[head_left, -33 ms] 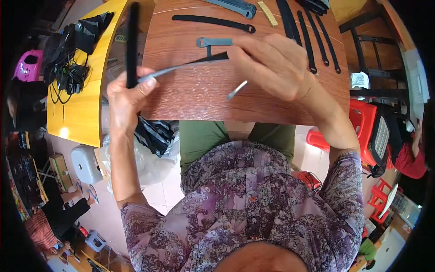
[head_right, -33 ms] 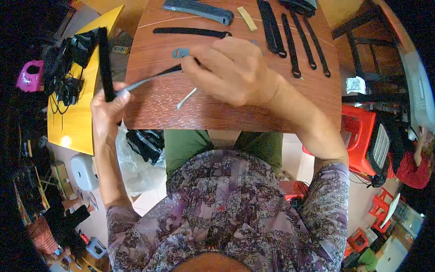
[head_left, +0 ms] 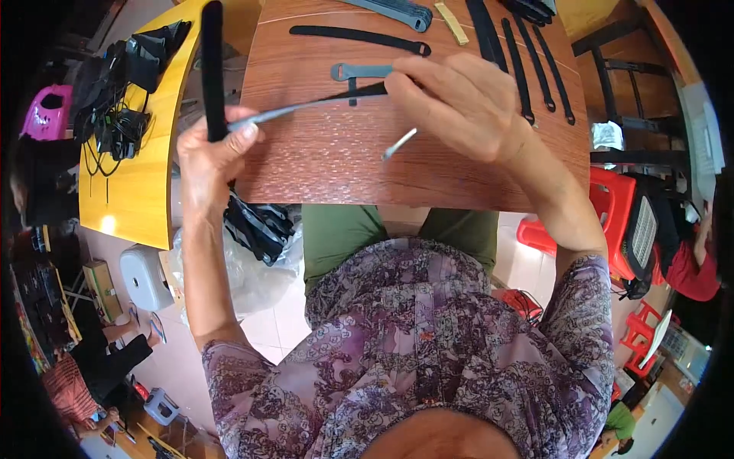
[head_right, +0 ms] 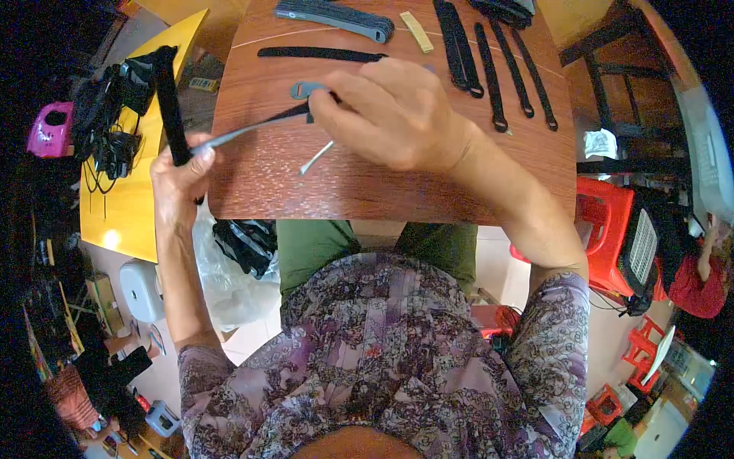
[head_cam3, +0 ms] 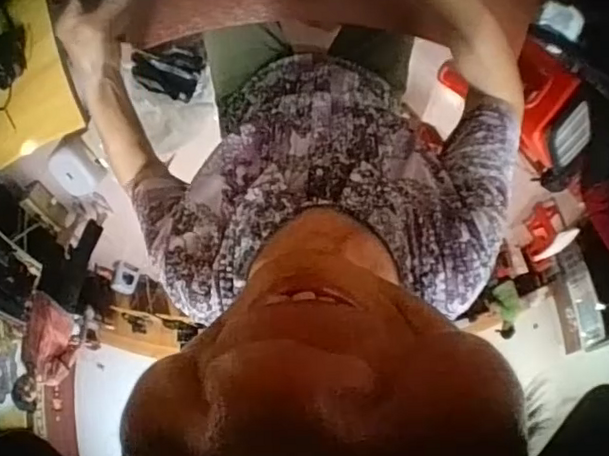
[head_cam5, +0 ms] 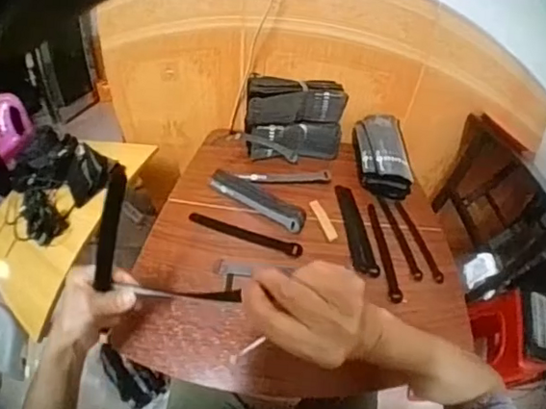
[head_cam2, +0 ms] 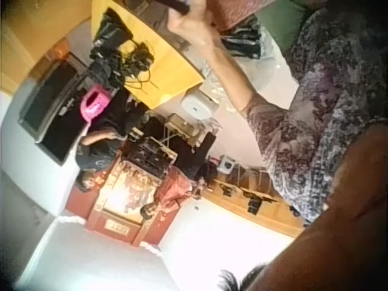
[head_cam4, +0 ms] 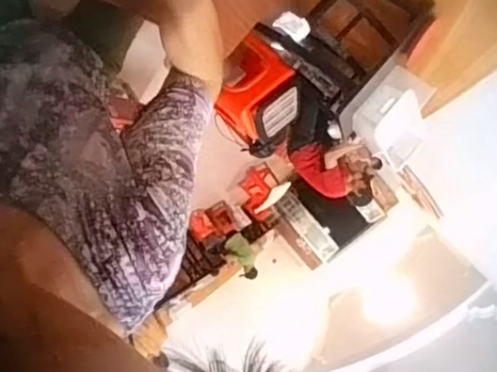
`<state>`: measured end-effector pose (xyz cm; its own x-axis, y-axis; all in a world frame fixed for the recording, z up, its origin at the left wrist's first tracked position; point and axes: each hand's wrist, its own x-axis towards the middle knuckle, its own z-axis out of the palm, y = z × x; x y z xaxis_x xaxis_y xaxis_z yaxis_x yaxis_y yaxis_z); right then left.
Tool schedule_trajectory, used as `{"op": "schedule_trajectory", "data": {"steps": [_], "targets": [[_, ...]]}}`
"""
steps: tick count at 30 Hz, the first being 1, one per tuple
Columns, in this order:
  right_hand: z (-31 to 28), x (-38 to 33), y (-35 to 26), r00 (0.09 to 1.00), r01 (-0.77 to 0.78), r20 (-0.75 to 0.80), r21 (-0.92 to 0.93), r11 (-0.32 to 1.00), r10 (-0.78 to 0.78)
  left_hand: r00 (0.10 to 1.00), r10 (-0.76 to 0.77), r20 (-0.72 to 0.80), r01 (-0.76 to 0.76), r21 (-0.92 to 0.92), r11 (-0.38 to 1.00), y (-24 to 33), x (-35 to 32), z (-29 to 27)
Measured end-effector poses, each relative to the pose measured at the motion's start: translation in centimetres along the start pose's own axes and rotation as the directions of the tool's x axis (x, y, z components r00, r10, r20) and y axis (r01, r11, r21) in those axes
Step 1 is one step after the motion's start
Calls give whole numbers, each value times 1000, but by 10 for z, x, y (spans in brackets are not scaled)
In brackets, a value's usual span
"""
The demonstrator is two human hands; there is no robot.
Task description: The recorder is threading and assembling hook-and-loop storage straps with plastic buckles at a workstation.
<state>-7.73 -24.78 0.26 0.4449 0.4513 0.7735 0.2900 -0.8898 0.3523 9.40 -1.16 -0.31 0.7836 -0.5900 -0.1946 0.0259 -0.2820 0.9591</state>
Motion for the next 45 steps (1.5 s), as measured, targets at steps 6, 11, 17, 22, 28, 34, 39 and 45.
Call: {"op": "schedule_trajectory", "data": {"steps": [6,11,17,22,28,34,39,45], "targets": [[31,-23,20,1000,-19,10,-40,999,20,973,89,214,36,-518,855,-3,62,6],[50,-36,33,986,-11,165,-48,999,19,986,54,161,21,-435,900,-4,100,15],[70,-54,37,949,-23,314,4,1000,20,995,98,-35,-93,122,988,-16,116,32],[68,-56,38,914,-73,402,41,996,51,968,251,2,-241,284,928,-34,139,27],[61,-63,40,888,-164,447,80,983,111,953,302,-1,-278,388,879,-39,141,28],[50,-62,36,891,-260,414,128,957,187,955,294,-18,-246,505,828,-29,129,34],[44,-66,37,900,-368,300,131,921,317,962,274,-10,-223,551,804,-22,125,37],[23,-71,45,775,-615,278,130,778,567,943,320,-90,-248,449,859,-26,130,22]]}}
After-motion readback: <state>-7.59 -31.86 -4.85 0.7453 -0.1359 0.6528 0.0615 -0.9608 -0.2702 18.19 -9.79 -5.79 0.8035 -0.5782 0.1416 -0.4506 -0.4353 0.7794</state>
